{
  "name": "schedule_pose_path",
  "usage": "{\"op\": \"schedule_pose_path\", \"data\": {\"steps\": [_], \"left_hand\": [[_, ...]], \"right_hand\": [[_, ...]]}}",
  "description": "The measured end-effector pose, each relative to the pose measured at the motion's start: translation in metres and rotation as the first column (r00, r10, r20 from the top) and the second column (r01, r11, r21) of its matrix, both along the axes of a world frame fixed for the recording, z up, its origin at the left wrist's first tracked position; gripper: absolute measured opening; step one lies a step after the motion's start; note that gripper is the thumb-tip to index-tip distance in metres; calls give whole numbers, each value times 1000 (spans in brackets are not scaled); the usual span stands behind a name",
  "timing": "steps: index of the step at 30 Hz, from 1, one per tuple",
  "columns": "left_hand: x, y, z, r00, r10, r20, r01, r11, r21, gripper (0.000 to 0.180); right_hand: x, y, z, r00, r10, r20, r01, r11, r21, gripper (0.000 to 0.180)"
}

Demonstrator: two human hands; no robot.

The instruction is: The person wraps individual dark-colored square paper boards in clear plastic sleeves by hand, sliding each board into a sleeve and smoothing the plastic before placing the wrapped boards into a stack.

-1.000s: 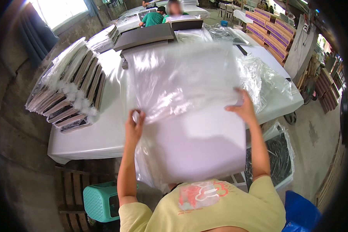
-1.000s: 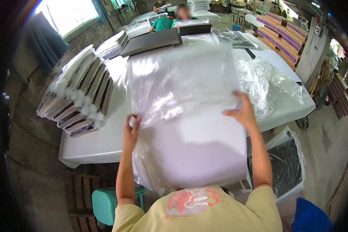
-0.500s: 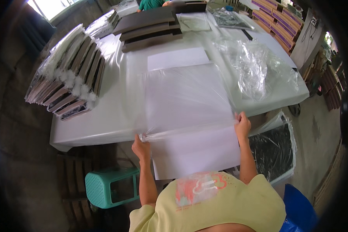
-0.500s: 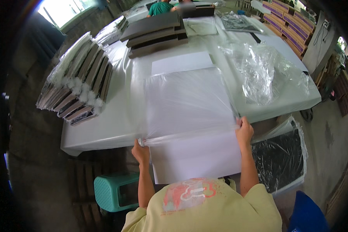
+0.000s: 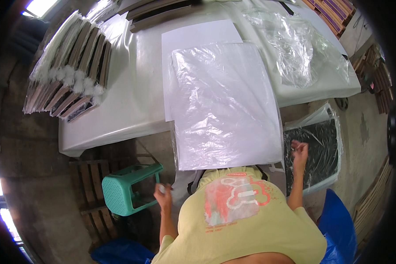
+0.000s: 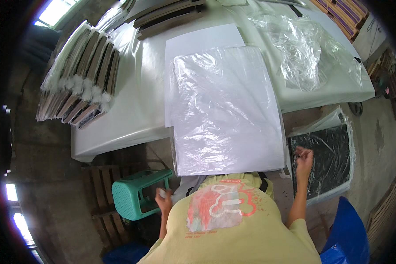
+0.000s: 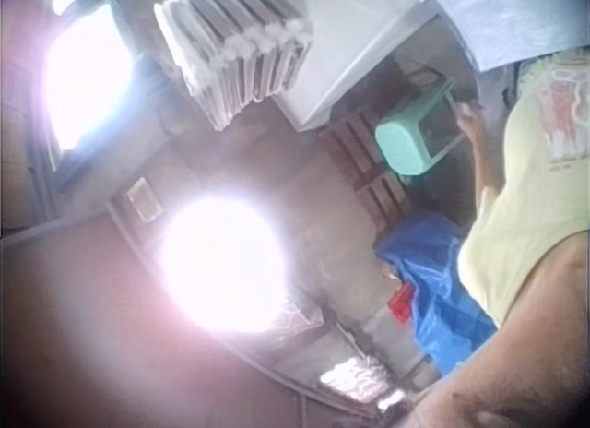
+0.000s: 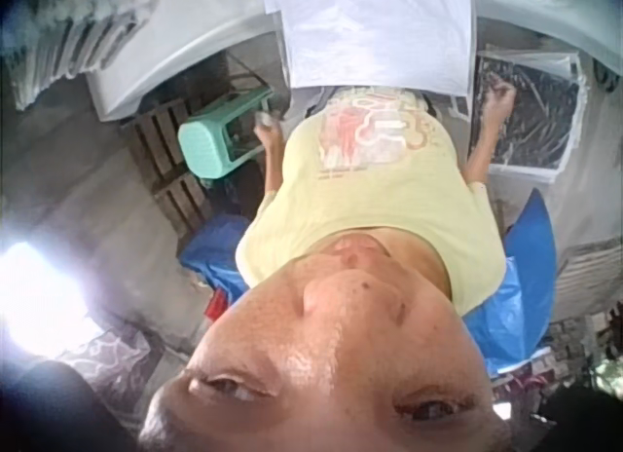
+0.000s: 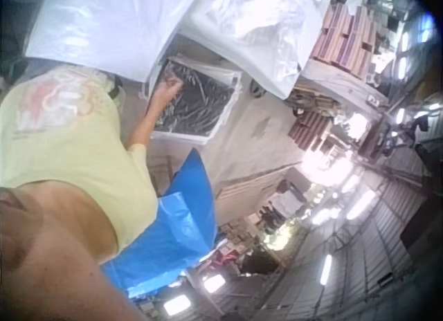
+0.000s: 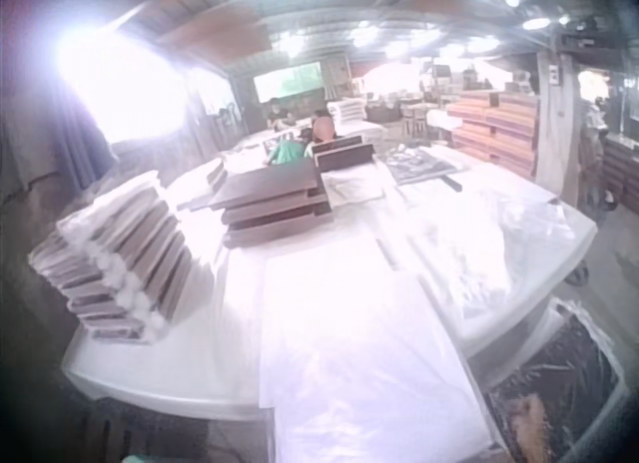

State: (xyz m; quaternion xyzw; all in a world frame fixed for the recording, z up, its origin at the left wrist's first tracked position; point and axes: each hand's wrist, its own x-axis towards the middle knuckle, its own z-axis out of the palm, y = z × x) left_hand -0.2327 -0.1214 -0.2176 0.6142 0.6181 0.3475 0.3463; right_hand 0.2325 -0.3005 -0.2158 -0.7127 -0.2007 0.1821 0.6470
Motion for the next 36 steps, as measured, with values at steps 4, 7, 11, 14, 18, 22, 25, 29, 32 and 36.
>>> {"op": "schedule_pose_path", "data": {"steps": [4, 7, 11, 14, 18, 22, 25, 29, 32, 36], "left_hand": [[13, 68, 5, 949, 249, 194, -245, 968, -45, 28], [33, 106, 15, 965, 73, 253, -106, 987, 119, 33], [53, 128, 27, 968, 4, 252, -74, 960, 271, 37], [29, 122, 16, 995, 27, 96, -53, 958, 282, 39], [26, 112, 10, 988, 55, -144, -9, 952, 307, 38], [46, 111, 21, 989, 1, -146, 46, 946, 322, 38], [58, 113, 32, 987, -73, -143, 112, 951, 288, 37], [84, 114, 52, 979, -169, -111, 195, 936, 294, 35], [95, 113, 70, 977, -214, -24, 212, 938, 276, 32], [108, 130, 78, 906, -151, 396, 160, 987, 11, 23]], "right_hand": [[20, 81, 43, 920, -152, -361, 55, 963, -266, 40], [15, 113, 20, 846, 335, -414, -412, 905, -109, 45], [12, 95, 14, 961, 275, -2, -275, 961, -32, 38], [25, 35, 27, 993, 111, -50, -106, 990, 95, 33], [40, -98, 8, 925, -326, -193, 349, 932, 100, 44], [12, -211, -48, 667, -710, -227, 714, 695, -78, 54], [-3, -248, -101, 570, -789, -230, 804, 593, -43, 53], [5, -242, -141, 502, -788, -356, 838, 545, -26, 40], [32, -234, -172, 485, -789, -377, 813, 565, -138, 45], [80, -327, -240, 659, -618, 429, 637, 155, -755, 66]]}}
